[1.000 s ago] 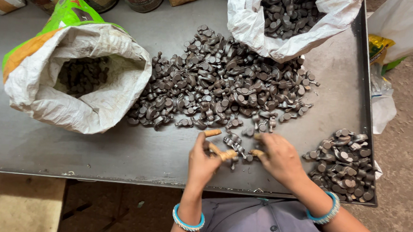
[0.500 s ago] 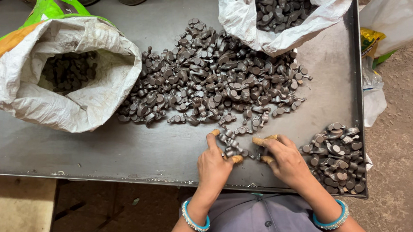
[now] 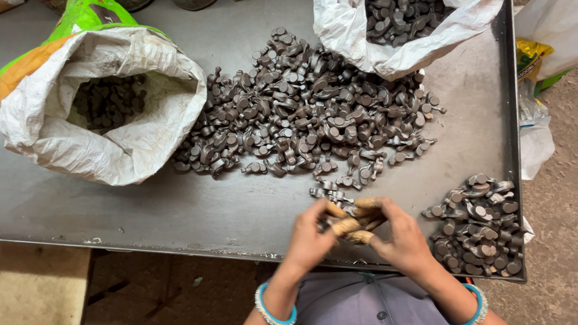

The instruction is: The person picks small dark metal castings one at a time from a pile on a metal table, turns and inspects each piece in both hands, and tosses accepted pieces into a cloth sack while placing others back on the table. They continue sorting through the pile and handle a small bag of pieces near the end.

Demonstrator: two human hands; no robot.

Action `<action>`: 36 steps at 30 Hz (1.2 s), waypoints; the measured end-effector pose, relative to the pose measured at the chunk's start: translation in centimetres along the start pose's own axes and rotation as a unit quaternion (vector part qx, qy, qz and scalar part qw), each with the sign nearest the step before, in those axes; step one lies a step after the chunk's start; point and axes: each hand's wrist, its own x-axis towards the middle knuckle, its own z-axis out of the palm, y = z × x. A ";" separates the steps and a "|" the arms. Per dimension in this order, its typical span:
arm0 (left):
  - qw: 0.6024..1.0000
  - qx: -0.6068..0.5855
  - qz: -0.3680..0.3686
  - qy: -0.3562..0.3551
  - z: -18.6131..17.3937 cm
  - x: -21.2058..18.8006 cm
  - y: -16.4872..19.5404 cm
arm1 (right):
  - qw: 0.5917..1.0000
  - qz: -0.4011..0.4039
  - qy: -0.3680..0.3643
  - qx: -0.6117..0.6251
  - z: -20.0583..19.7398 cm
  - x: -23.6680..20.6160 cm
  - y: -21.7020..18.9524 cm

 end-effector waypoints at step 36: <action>0.987 -0.113 -0.114 0.028 2.0 -0.7 -1.3 | 0.839 0.168 0.000 0.517 -0.5 0.1 6.2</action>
